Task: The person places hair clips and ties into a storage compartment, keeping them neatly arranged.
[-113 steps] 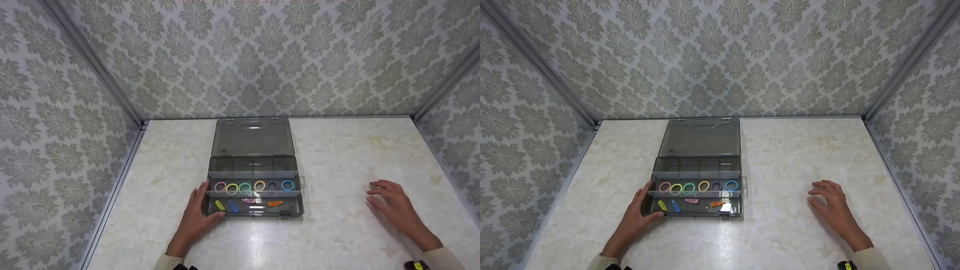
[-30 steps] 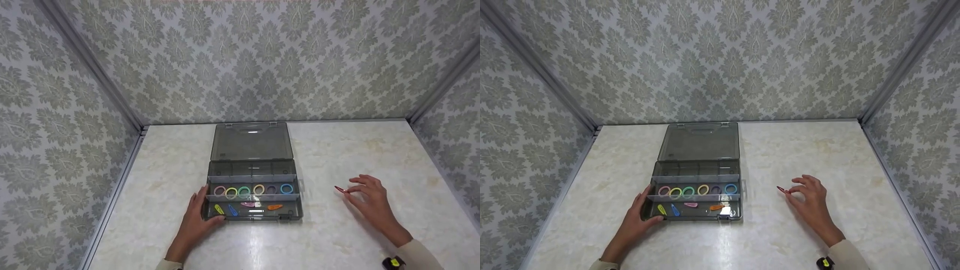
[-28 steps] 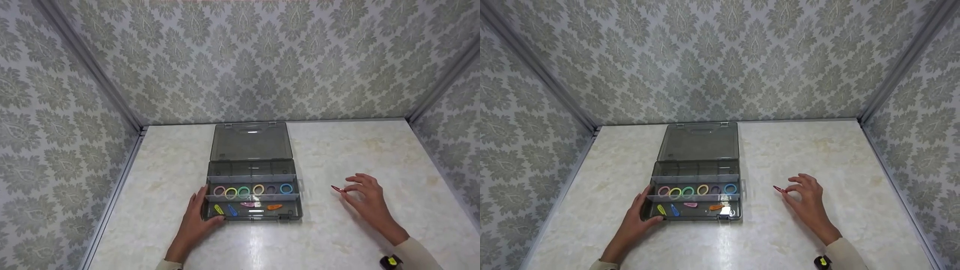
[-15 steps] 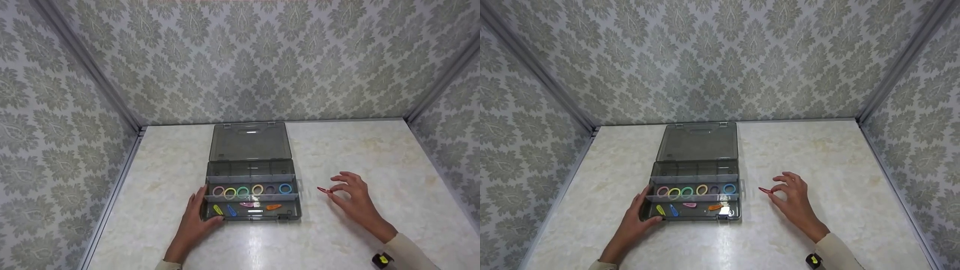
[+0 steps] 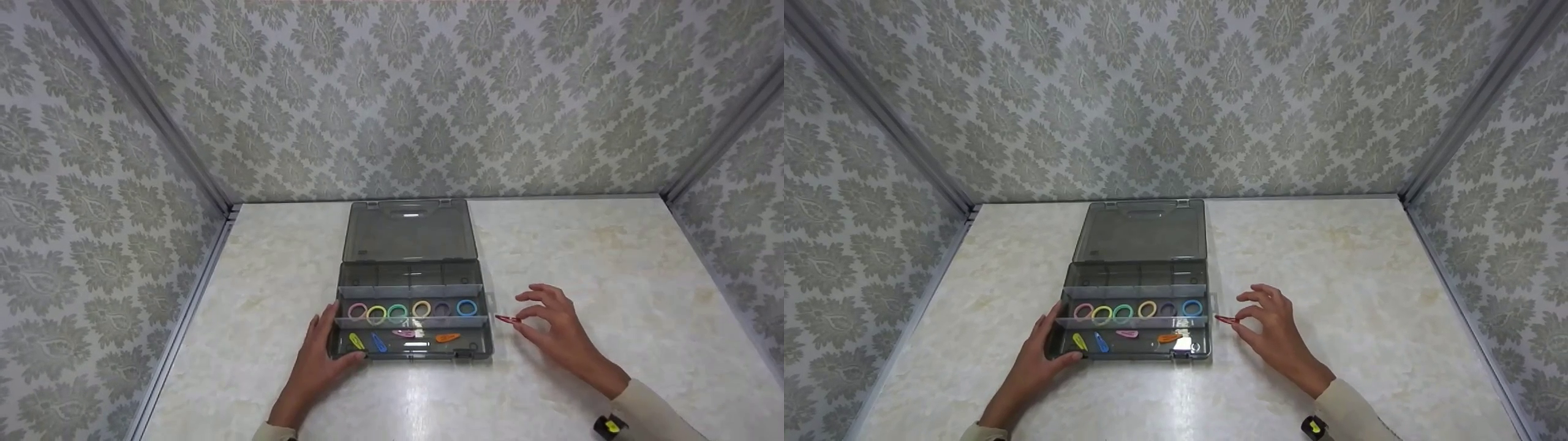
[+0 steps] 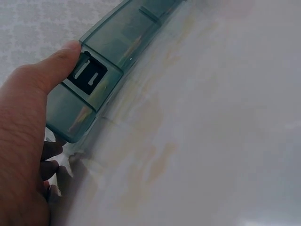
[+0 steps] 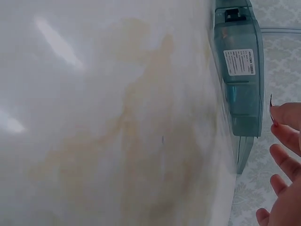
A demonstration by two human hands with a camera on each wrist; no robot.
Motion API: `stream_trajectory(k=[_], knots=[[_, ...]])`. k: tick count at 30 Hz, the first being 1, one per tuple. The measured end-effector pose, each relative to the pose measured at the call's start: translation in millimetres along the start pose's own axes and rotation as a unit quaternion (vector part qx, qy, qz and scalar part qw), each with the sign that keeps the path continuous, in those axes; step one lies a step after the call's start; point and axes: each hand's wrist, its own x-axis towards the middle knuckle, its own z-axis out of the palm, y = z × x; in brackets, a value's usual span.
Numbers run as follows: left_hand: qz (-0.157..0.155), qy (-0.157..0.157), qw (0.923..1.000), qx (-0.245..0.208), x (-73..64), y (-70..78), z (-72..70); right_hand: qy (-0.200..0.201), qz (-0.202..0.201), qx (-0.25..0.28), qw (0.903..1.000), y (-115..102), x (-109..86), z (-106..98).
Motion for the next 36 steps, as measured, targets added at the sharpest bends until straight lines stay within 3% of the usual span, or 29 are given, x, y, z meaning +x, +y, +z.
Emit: stream_trajectory(k=[4,19,28,36], knots=[[0.002,0.000,1.0000,-0.004,-0.1,-1.7,0.6,-0.020,0.003,0.008,0.9998,-6.7,1.1,6.9],[0.010,0.004,0.9999,-0.011,-2.8,-1.0,1.7,-0.067,-0.061,0.033,0.9954,-18.1,6.1,25.5],[0.021,0.005,0.9997,-0.010,-2.2,-0.9,1.1,-0.128,-0.021,0.037,0.9908,-27.1,13.8,29.6],[0.017,0.005,0.9998,-0.011,-1.3,-0.4,-0.2,-0.196,-0.023,0.010,0.9803,-33.1,31.9,34.5]])
